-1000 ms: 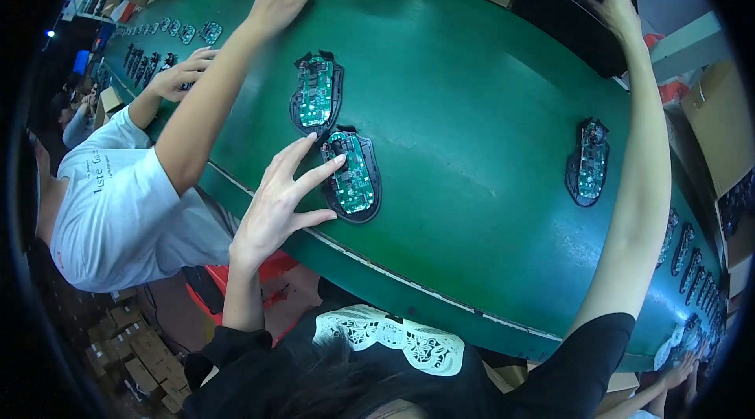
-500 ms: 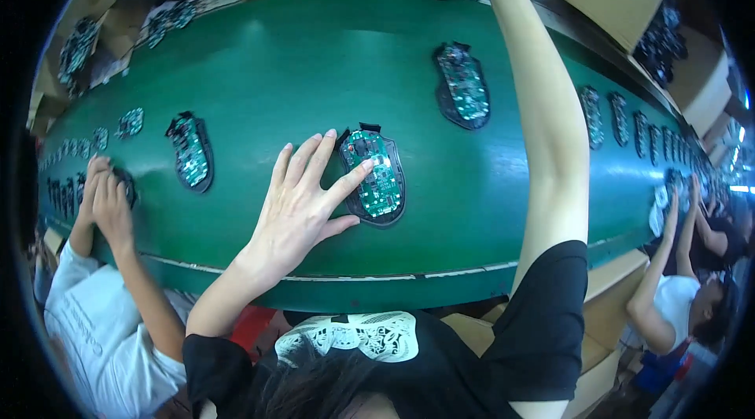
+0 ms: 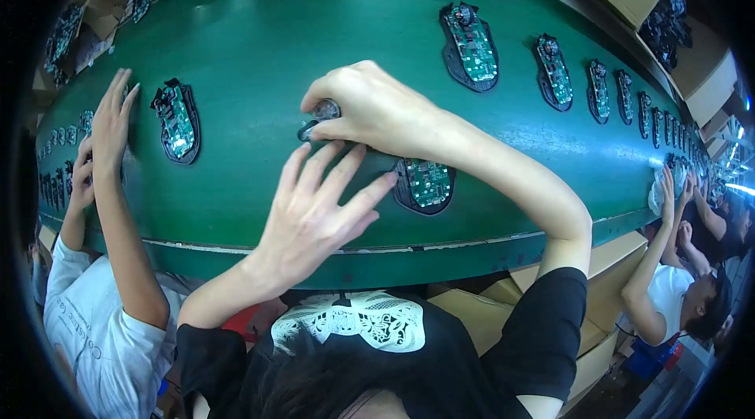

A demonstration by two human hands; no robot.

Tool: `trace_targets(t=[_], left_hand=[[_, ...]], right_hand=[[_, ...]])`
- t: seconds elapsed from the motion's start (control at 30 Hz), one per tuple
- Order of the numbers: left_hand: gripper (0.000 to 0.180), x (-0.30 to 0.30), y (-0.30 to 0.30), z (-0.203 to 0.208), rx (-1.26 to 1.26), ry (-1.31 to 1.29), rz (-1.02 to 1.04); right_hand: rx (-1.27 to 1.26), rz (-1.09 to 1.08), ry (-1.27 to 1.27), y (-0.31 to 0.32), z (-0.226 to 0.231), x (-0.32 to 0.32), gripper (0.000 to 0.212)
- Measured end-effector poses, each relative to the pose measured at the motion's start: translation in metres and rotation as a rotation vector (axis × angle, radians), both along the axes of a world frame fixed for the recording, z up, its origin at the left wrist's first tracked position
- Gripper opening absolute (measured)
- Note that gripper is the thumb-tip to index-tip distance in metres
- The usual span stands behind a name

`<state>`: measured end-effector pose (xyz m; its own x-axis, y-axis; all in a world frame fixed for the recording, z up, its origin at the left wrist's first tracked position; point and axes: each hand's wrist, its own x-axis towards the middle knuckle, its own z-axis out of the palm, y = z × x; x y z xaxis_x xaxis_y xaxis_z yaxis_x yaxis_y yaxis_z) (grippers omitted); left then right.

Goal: The person assembles computer mice along a conveyor belt by fitting scroll wheels into mouse circuit boards, unwrapping plastic mouse components from plastic bags, and placing scroll wheels onto additional mouse circuit boards.

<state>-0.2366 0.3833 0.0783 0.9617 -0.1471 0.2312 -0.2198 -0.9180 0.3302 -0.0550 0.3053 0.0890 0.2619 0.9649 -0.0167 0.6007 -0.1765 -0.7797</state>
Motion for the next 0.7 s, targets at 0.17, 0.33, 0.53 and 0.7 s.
trace_targets(t=[0.17,0.33,0.53,0.7], left_hand=[[0.051,0.001,0.018,-0.001,-0.047,-0.013,0.015],[0.056,0.022,0.016,0.002,-0.003,-0.08,-0.029],[0.073,0.047,-0.005,-0.005,0.13,0.076,-0.136],[0.069,0.051,-0.008,-0.007,0.111,0.135,-0.171]], right_hand=[[-0.118,-0.112,0.319,-0.033,0.02,0.014,0.038],[-0.106,-0.433,0.283,-0.077,0.036,0.005,0.043],[-0.185,-0.614,0.012,-0.114,0.029,-0.001,0.04],[-0.01,-0.477,-0.242,-0.115,0.008,-0.008,0.022]])
